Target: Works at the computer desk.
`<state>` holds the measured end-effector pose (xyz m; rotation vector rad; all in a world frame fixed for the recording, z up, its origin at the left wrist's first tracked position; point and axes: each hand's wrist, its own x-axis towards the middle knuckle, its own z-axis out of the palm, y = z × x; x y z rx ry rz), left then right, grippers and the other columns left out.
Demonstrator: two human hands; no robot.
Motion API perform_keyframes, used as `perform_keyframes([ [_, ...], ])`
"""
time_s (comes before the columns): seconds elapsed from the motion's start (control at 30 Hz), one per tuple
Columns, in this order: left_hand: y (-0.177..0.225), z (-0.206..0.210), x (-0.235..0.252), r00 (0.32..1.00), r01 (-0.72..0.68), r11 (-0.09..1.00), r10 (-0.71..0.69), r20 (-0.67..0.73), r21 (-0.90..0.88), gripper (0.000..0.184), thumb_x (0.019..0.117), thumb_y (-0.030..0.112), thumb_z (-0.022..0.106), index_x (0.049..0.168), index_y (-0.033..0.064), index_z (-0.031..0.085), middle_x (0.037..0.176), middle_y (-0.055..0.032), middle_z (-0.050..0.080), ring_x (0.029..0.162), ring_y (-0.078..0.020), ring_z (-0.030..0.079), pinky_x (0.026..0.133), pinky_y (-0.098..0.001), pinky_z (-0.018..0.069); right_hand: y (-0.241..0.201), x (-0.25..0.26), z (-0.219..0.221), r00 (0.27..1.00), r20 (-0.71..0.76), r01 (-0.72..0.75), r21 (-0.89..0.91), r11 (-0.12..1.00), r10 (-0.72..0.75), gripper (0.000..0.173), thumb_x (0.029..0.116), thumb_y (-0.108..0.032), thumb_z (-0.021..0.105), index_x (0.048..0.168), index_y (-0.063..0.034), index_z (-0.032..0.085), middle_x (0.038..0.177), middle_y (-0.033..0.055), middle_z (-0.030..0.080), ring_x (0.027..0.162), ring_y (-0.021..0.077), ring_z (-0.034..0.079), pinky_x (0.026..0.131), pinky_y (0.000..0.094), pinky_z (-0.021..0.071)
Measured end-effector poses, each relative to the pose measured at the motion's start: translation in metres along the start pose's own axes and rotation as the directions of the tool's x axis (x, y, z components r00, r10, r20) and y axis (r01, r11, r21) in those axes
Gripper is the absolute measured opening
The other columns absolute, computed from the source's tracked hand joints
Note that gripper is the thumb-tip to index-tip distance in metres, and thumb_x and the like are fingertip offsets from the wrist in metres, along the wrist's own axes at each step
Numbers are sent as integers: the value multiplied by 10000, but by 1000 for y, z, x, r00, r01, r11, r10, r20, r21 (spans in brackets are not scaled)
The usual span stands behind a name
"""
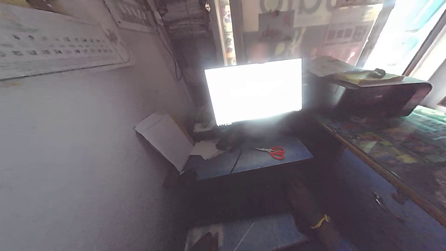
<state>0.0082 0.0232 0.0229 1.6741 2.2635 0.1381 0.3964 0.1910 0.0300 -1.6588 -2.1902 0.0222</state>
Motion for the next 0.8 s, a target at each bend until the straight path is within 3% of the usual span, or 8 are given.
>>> perform_keyframes([
  [0.17,20,-7,-20,980,22,1000,-20,-199,6,487,1044,448,458,1071,49,736,1010,-177,741,974,-338,720,864,-556,563,-1,8,-5,999,-26,29,-40,999,-30,477,1045,-372,466,1480,-202,563,1503,117,553,1381,294,537,1133,483,459],
  [0.3,175,-240,-100,895,332,943,-308,322,-19,404,1094,222,438,1337,-56,604,1386,-224,610,1344,-317,549,1142,-416,394,-6,12,-6,989,100,-102,-55,993,107,495,1039,-389,458,1451,-143,580,1488,169,547,1388,348,511,1150,528,416],
  [0.43,182,-252,-106,943,311,948,-300,144,-67,368,1077,196,484,1238,-92,646,1283,-261,657,1260,-344,612,1098,-409,441,-15,9,-12,989,30,-144,-48,988,146,481,1036,-406,465,1426,-159,598,1445,166,581,1328,352,565,1087,545,477],
  [0.6,162,-279,-70,895,5,801,-271,-355,-598,344,1020,26,484,1282,-175,580,1374,-323,573,1289,-365,558,1106,-302,386,-39,2,-26,985,-42,-172,-103,980,169,478,1039,-363,467,1436,-118,573,1420,142,602,1311,322,574,1045,541,506],
  [0.67,177,-297,-98,914,186,833,-342,-220,-521,310,1023,9,482,1256,-149,610,1347,-287,608,1263,-331,587,1101,-302,398,-28,-3,-14,997,-62,-63,-170,983,53,464,1036,-310,466,1421,-83,588,1442,151,587,1368,328,526,1112,523,459],
  [0.7,183,-313,-117,940,321,865,-340,20,-386,321,1057,31,462,1299,-133,595,1375,-276,597,1291,-329,571,1116,-332,384,-21,-5,-8,997,-70,-30,-181,983,18,458,1033,-313,464,1409,-90,602,1439,148,593,1373,328,524,1121,520,453],
  [0.77,157,-302,-116,879,216,972,-151,452,-94,431,1119,142,344,1438,-119,470,1478,-292,506,1397,-361,483,1172,-413,329,-18,-7,-6,996,-94,-21,-146,989,7,452,1030,-331,463,1395,-115,619,1419,133,613,1348,313,553,1102,504,476],
  [0.8,119,-238,-100,936,49,998,-31,352,-43,474,1129,232,315,1357,-107,554,1347,-291,611,1292,-377,578,1114,-464,406,-17,-7,-6,994,-109,-18,-128,992,4,445,1027,-333,472,1383,-120,632,1399,130,627,1326,308,574,1087,496,492],
])
